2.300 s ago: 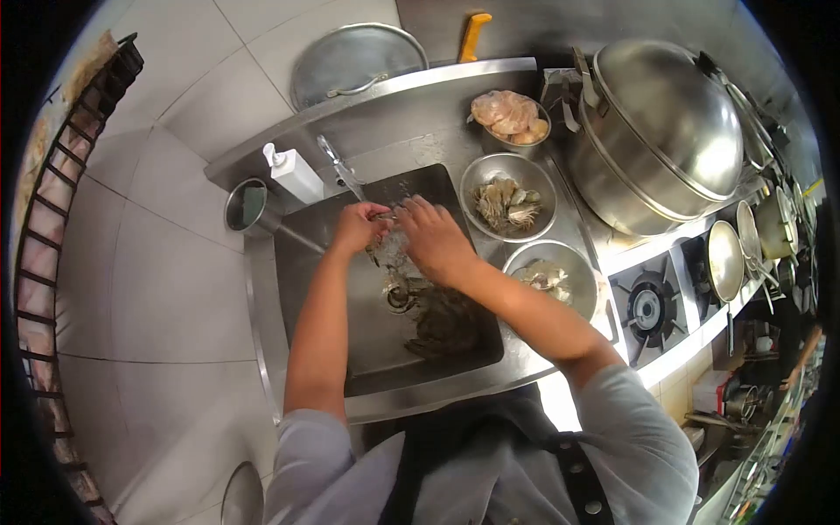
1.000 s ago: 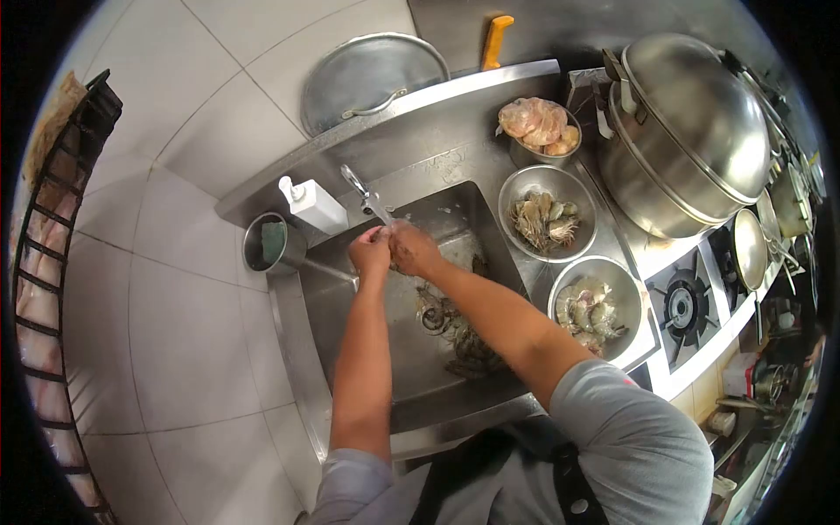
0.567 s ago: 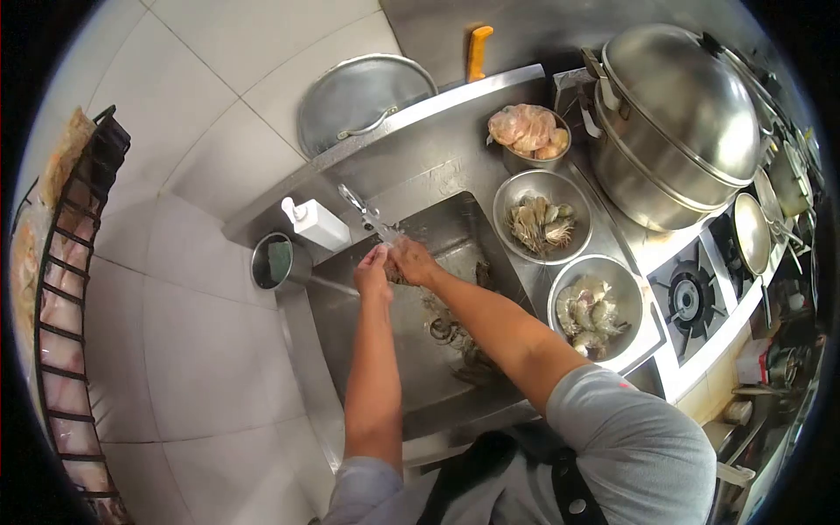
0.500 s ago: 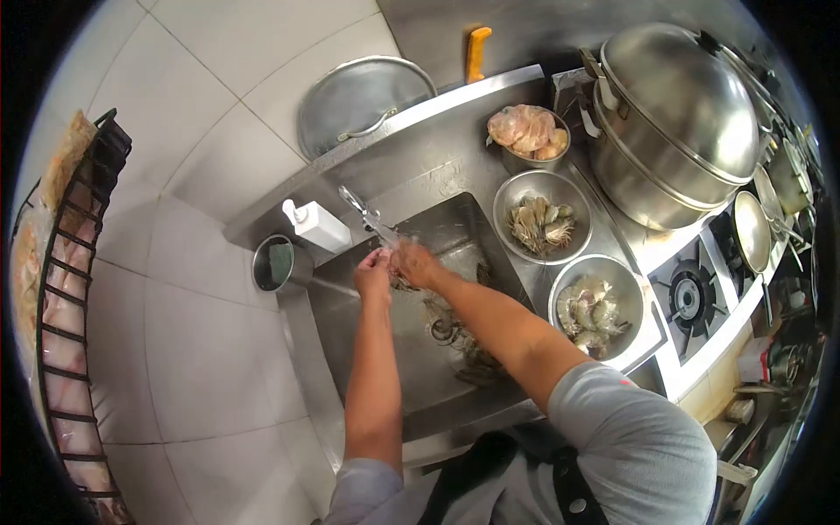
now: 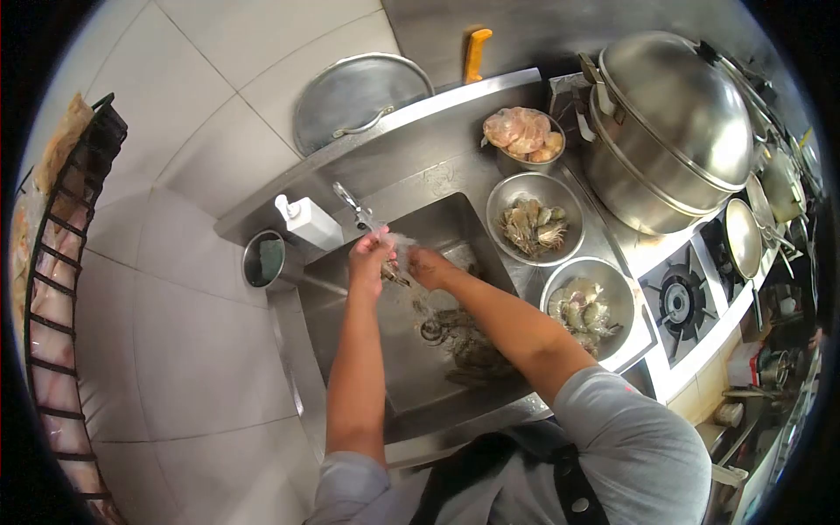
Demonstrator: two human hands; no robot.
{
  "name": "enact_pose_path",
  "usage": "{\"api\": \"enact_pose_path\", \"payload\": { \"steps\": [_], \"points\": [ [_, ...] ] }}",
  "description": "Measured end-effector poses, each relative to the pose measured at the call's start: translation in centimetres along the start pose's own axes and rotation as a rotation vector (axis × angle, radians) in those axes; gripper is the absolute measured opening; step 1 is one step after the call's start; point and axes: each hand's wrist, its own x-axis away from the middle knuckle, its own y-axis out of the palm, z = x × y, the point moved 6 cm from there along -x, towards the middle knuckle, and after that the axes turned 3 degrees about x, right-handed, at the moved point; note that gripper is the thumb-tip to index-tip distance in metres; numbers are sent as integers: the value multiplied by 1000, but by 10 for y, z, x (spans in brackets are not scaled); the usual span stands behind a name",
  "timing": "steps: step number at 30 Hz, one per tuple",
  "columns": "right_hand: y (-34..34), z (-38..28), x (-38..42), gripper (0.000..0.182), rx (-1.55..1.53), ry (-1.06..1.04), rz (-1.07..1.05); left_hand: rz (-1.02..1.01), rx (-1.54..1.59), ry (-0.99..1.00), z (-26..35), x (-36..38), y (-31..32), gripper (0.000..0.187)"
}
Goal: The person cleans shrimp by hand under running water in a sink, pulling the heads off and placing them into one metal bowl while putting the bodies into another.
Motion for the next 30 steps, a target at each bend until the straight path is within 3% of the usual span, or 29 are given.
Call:
{"api": "enact_pose_path", "payload": {
  "steps": [2, 6, 8, 9, 11, 18, 20, 24, 25, 27, 29, 30],
  "points": [
    [-24, -29, 11, 27, 154, 33, -30, 7, -24, 10, 3, -6, 5, 27],
    [-53, -42, 11, 24, 57, 95, 69, 136, -68, -39, 15, -10, 1, 22],
    [-63, -59, 9, 29, 8, -100, 224, 189, -82, -66, 21, -6, 2, 21],
    [-65, -63, 7, 29, 6, -102, 226, 178, -113, -40, 25, -1, 4, 23],
    [-63, -64, 0, 30, -4, 18, 108, 170, -146, -13, 28, 9, 5, 25],
    [-69, -86, -9, 31, 39, -27, 104, 229, -163, 69, 36, 34, -13, 30],
    [-70, -93, -13, 28, 244, -16, 53, 231, -173, 74, 39, 39, -18, 32],
    [-81, -103, -1, 24, 362, -41, 5, 232, -359, 175, 55, 61, -18, 32],
    [-72, -100, 18, 23, 537, -65, -133, 246, -444, 168, 55, 71, -12, 32],
    [-54, -80, 65, 21, 775, -16, -449, 150, -924, 156, 0, 61, -35, 28],
    [-27, -42, 115, 20, 856, 92, -725, -127, -1354, -236, -59, 82, -38, 26],
    [-19, -25, 134, 20, 882, 130, -821, -154, -1322, -370, -82, 94, -42, 24]
  ]
}}
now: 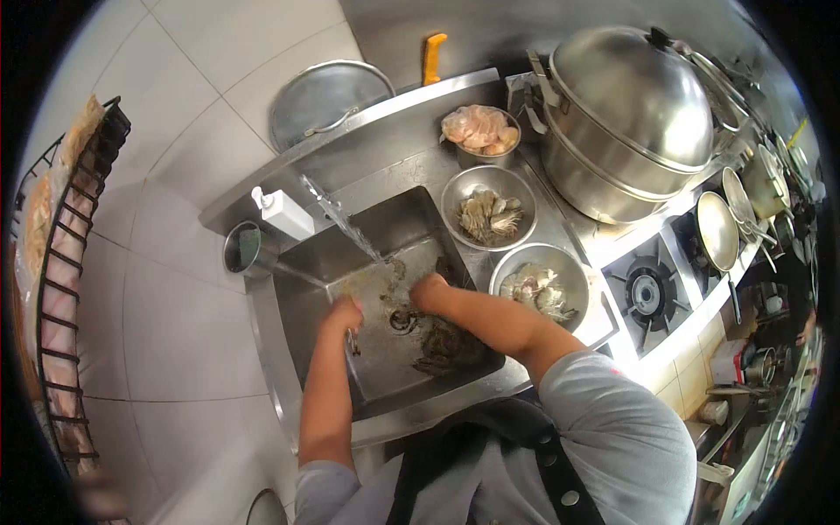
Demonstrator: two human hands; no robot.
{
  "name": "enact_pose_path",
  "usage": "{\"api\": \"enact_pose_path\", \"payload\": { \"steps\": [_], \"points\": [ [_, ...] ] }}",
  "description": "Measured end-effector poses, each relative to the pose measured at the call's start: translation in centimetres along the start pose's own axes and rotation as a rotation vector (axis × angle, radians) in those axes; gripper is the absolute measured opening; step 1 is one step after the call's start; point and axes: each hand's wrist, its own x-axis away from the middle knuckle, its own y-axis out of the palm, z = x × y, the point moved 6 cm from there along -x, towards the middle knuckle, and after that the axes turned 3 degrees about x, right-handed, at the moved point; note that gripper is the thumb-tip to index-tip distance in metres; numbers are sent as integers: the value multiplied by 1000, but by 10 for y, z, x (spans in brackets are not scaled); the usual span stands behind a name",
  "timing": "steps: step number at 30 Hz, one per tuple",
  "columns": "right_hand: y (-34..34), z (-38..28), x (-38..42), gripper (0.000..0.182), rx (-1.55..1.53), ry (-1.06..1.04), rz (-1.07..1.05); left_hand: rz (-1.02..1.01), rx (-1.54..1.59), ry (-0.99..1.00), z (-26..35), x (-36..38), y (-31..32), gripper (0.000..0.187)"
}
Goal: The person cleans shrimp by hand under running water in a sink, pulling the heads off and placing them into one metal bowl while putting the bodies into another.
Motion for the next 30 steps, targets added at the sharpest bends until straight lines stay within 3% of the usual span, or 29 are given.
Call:
{"api": "enact_pose_path", "payload": {
  "steps": [2, 4, 6, 7, 11, 15, 17, 21, 23, 25, 27, 28, 30],
  "points": [
    [10, -1, 25, 19, 1, -5, -8, -94, 16, -77, -9, 14, 26, 23],
    [16, 5, 47, 19, -9, -13, -21, -113, 281, -92, -8, 28, 42, 26],
    [-3, 19, 67, 17, -188, -43, 145, -138, 372, -63, 11, 49, 34, 30],
    [-28, 24, 91, 17, -149, -34, 129, -160, 471, -30, 24, 60, 28, 34],
    [-111, 69, 136, 21, -91, 46, 290, -94, 634, 305, 110, 101, 9, 31],
    [-173, 112, 195, 26, -269, 137, 520, -240, 877, 538, 198, 122, 18, 33],
    [-185, 135, 231, 35, -264, 96, 1087, -293, 941, 600, 242, 139, 20, 34],
    [-137, 158, 277, 37, -557, 78, 1028, -333, 976, 616, 294, 149, 36, 37],
    [-94, 163, 303, 31, -680, 166, 850, -374, 999, 641, 306, 149, 48, 39],
    [-35, 177, 332, 24, -872, 167, 1175, -429, 986, 658, 302, 139, 60, 43],
    [32, 198, 352, 20, -1008, 341, 1280, -83, 518, 555, 271, 125, 51, 49],
    [67, 207, 361, 20, -1083, 434, 1310, -23, 509, 441, 243, 110, 42, 52],
    [127, 213, 376, 19, -1176, 592, 1350, -114, 649, 185, 180, 75, 33, 48]
  ]
}}
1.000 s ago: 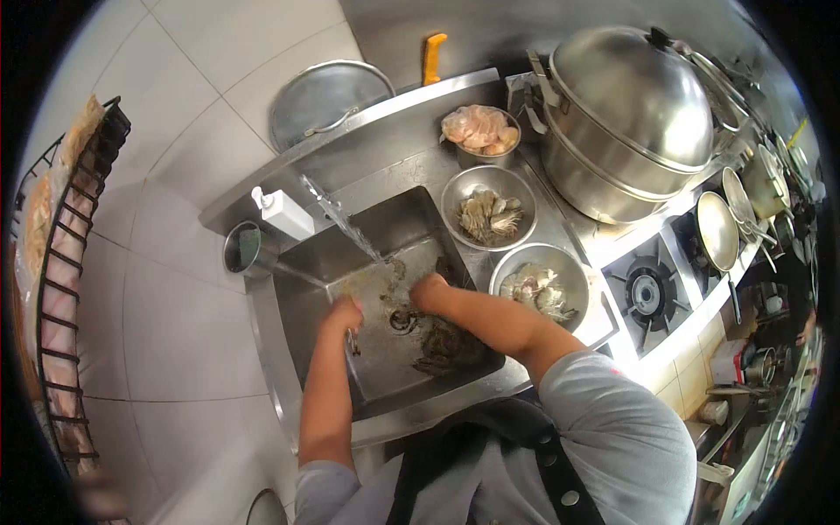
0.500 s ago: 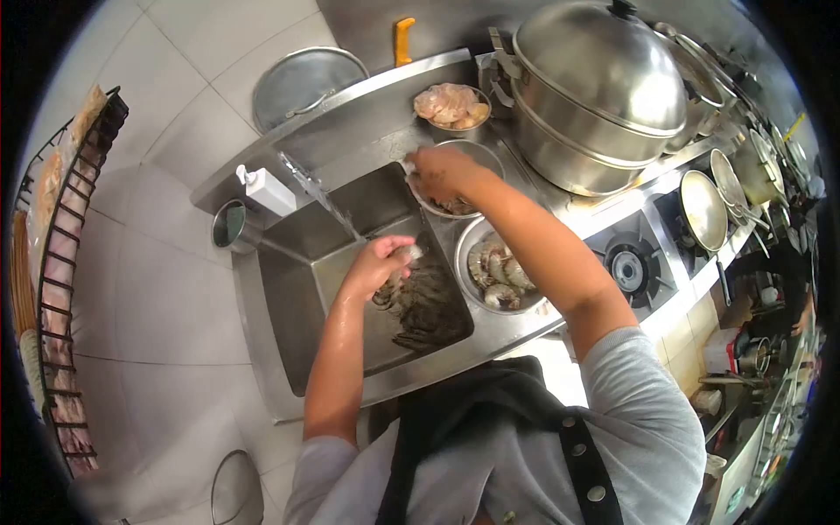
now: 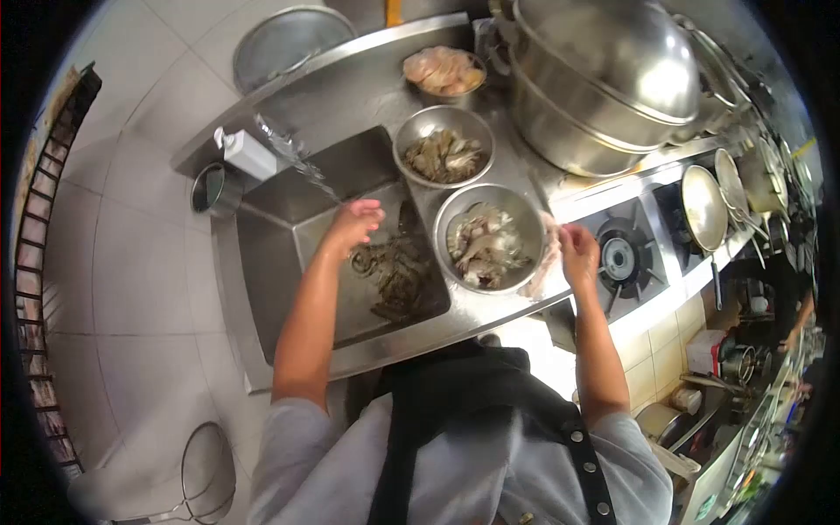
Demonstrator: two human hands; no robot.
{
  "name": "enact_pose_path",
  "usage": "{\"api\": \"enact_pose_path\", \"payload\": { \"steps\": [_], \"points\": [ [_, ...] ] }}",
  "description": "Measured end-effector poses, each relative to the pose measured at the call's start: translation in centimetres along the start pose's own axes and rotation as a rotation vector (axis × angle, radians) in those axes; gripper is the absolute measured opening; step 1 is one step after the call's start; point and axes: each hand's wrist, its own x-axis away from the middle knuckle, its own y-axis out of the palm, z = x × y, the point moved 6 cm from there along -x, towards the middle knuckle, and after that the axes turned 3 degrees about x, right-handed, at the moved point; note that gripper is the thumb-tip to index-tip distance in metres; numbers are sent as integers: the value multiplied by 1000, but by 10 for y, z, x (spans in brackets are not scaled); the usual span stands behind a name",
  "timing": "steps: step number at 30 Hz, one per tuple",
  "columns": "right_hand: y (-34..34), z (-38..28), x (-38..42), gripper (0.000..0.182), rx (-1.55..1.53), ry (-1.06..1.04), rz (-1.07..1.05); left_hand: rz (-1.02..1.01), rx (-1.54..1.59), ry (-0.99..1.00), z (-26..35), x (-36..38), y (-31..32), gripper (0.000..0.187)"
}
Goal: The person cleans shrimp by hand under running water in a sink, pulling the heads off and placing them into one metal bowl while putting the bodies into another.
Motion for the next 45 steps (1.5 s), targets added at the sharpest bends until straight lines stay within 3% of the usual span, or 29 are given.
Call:
{"api": "enact_pose_path", "payload": {
  "steps": [1, 2, 3, 5, 8, 11, 12, 13, 17, 19, 20, 22, 23, 24, 25, 26, 28, 29, 31, 33, 34, 35, 37, 38, 39, 41, 42, 43, 45],
  "points": [
    [-6, 16, 15, 18, 11, 40, 47, 40, 113, -87, -21, -2, -21, 44],
    [-8, 13, 29, 17, 185, 80, 58, 166, 130, -128, -63, -21, -44, 37],
    [-10, 6, 39, 16, 361, 115, 72, 167, 127, -146, -86, -28, -47, 37],
    [1, 21, 57, 17, 329, 143, 34, 383, -52, -244, -129, -34, -60, 12],
    [25, 44, 77, 16, 405, 121, -19, 248, -284, -143, -221, -86, -34, 11],
    [42, 38, 85, 14, 745, -65, -26, 145, -467, -17, -238, -101, -5, 15],
    [44, 36, 84, 15, 687, 49, -24, 142, -512, 56, -235, -109, 3, 15],
    [47, 36, 82, 14, 780, 20, -11, 136, -490, 43, -238, -121, 7, 15],
    [54, 37, 81, 21, 769, -17, -32, 267, -444, 10, -294, -182, 27, 15],
    [42, 64, 87, 43, 438, 183, 68, 184, -663, 2, -315, -216, 36, 16],
    [37, 73, 92, 44, 305, 199, 100, 184, -652, -2, -317, -224, 37, 16],
    [28, 91, 100, 51, 170, 260, 121, 80, -942, -26, -312, -235, 40, 17],
    [21, 102, 103, 56, 172, 307, 108, 83, -937, -24, -318, -239, 43, 17],
    [20, 102, 103, 61, 409, 219, 105, 196, -943, 67, -319, -239, 42, 17],
    [13, 110, 107, 60, 258, 331, 119, 308, -948, 160, -318, -240, 40, 16],
    [14, 107, 105, 58, 264, 314, 108, 311, -949, 162, -316, -242, 38, 16],
    [16, 100, 105, 57, 261, 297, 103, 85, -1050, 92, -319, -245, 40, 16],
    [26, 86, 99, 55, 420, 265, 50, 93, -1056, 97, -314, -241, 36, 16],
    [37, 72, 91, 54, 566, 211, 4, 200, -595, -185, -312, -229, 13, 20],
    [45, 58, 86, 42, 631, -1, -14, 356, -426, -232, -275, -215, -19, 28],
    [56, 34, 89, 35, 793, -450, 69, 490, -254, -284, -258, -203, -39, 38],
    [52, 39, 90, 33, 757, -434, 84, 505, -263, -271, -245, -202, -50, 38],
    [50, 43, 82, 34, 704, -82, -17, 440, -45, -287, -232, -213, -63, 46],
    [47, 43, 83, 36, 612, -74, 24, 542, -47, -40, -243, -231, -69, 48],
    [43, 39, 85, 35, 447, -152, 46, 548, -54, -22, -243, -232, -70, 48],
    [23, 46, 86, 29, 377, 92, 193, 479, 33, -7, -227, -227, -67, 46],
    [20, 16, 84, 24, 192, 227, 280, 484, 33, 14, -192, -204, -68, 46],
    [23, -33, 77, 14, 353, 29, 297, 407, 109, -43, -145, -163, -62, 46],
    [60, -86, 72, 15, 257, -312, 131, 329, 178, -97, -105, -115, -53, 46]
  ]
}}
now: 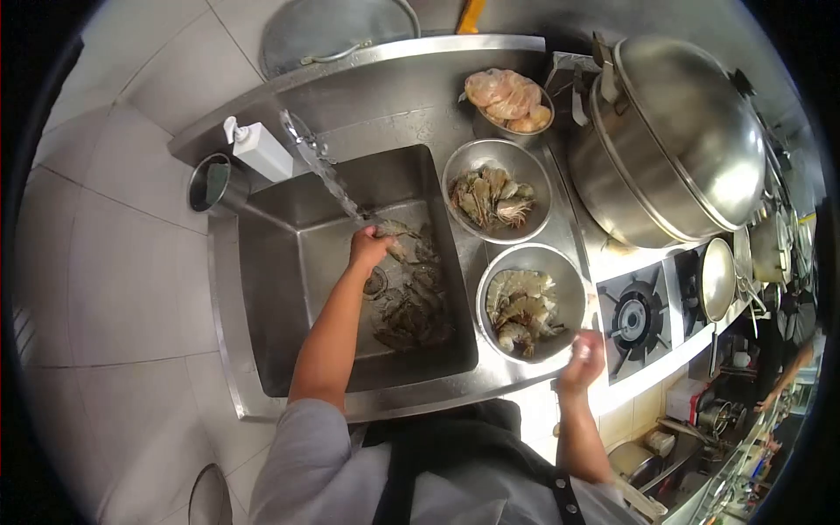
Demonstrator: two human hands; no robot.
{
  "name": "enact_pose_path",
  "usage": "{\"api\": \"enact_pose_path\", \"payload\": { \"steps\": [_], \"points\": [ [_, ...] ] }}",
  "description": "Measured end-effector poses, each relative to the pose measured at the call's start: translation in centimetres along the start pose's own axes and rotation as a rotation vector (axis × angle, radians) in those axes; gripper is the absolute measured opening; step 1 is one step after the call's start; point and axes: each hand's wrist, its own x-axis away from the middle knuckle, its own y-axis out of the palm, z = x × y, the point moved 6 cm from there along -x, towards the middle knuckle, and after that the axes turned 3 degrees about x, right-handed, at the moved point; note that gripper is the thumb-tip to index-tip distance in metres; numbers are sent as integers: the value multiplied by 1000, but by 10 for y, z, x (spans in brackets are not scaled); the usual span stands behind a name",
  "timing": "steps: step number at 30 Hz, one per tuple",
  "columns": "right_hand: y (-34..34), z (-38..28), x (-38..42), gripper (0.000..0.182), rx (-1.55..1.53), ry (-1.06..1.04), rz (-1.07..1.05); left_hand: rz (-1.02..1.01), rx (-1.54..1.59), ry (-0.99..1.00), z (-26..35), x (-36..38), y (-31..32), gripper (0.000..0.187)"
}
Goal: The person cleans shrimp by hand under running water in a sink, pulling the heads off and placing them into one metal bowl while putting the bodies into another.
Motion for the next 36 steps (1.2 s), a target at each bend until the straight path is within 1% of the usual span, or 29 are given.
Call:
{"api": "enact_pose_path", "payload": {
  "steps": [1, 2, 3, 5, 6, 7, 8, 10, 11, 12, 13, 14, 15, 16, 17, 18, 20, 21, 22, 24, 25, 26, 27, 28, 30, 31, 33, 35, 36],
  "points": [
    [29, -62, -19, 13, -50, -297, -153, 7, 33, 6, 5, 13, -2, 41],
    [64, -102, -28, 18, -28, -244, -304, 13, 67, 14, 11, 25, -3, 35],
    [95, -148, -40, 25, 83, -404, -408, 12, 67, 21, 18, 41, -6, 35],
    [177, -158, -30, 43, 148, -497, -555, -42, 82, 67, 36, 69, -7, 33],
    [224, -150, -20, 54, 317, -424, -686, -32, 85, 78, 37, 76, -9, 33],
    [263, -143, -10, 48, 432, -465, -651, 0, 192, 93, 37, 82, -14, 27],
    [281, -145, -9, 48, 419, -472, -649, 32, 296, 103, 36, 85, -23, 21],
    [314, -155, -1, 38, 481, -517, -787, 87, 294, 104, 36, 87, -48, 24],
    [317, -165, -1, 29, 457, -590, -756, 102, 295, 105, 45, 95, -62, 28],
    [326, -166, -4, 29, 451, -600, -755, 116, 299, 107, 50, 98, -73, 31],
    [339, -166, -8, 28, 266, -539, -865, 126, 304, 110, 41, 85, -82, 31],
    [350, -167, -11, 28, 79, -471, -971, 254, 88, 434, 42, 72, -97, 34],
    [353, -174, -19, 28, 75, -481, -971, 381, -139, 753, 56, 75, -108, 39],
    [357, -180, -27, 28, -120, -385, -1058, 392, -140, 757, 54, 67, -119, 39],
    [362, -186, -35, 29, -316, -283, -1135, 134, -112, 645, 57, 56, -117, 40],
    [374, -183, -41, 29, -319, -290, -1133, -123, -85, 525, 61, 54, -113, 41],
    [390, -189, -50, 31, -777, -222, -1259, -161, -1, 536, 71, 50, -116, 42],
    [402, -182, -56, 32, -310, -415, -1260, -146, -41, 527, 71, 40, -118, 40],
    [410, -182, -60, 32, -309, -413, -1256, -132, -81, 517, 72, 30, -119, 38],
    [428, -176, -65, 31, -276, -280, -1280, -132, -128, 465, 89, 28, -123, 41],
    [434, -174, -66, 31, -277, -279, -1276, -127, -172, 408, 95, 27, -124, 43],
    [442, -171, -68, 29, -294, -341, -1193, -129, -175, 410, 91, 18, -123, 43],
    [442, -174, -73, 27, -312, -401, -1108, -53, -198, 473, 88, 7, -124, 43],
    [444, -173, -73, 27, -313, -398, -1104, 22, -222, 535, 85, -3, -126, 42],
    [438, -177, -73, 26, -474, -332, -1107, 64, -283, 555, 93, -3, -127, 42],
    [438, -179, -74, 26, -475, -328, -1105, 108, -338, 572, 97, -1, -126, 42],
    [449, -168, -69, 26, -175, -370, -1074, 138, -354, 536, 92, -7, -123, 41],
    [454, -164, -64, 26, -213, -351, -1013, 170, -372, 499, 87, -12, -120, 41],
    [455, -161, -62, 26, -249, -333, -951, 183, -256, 464, 83, -13, -120, 40]
  ]
}}
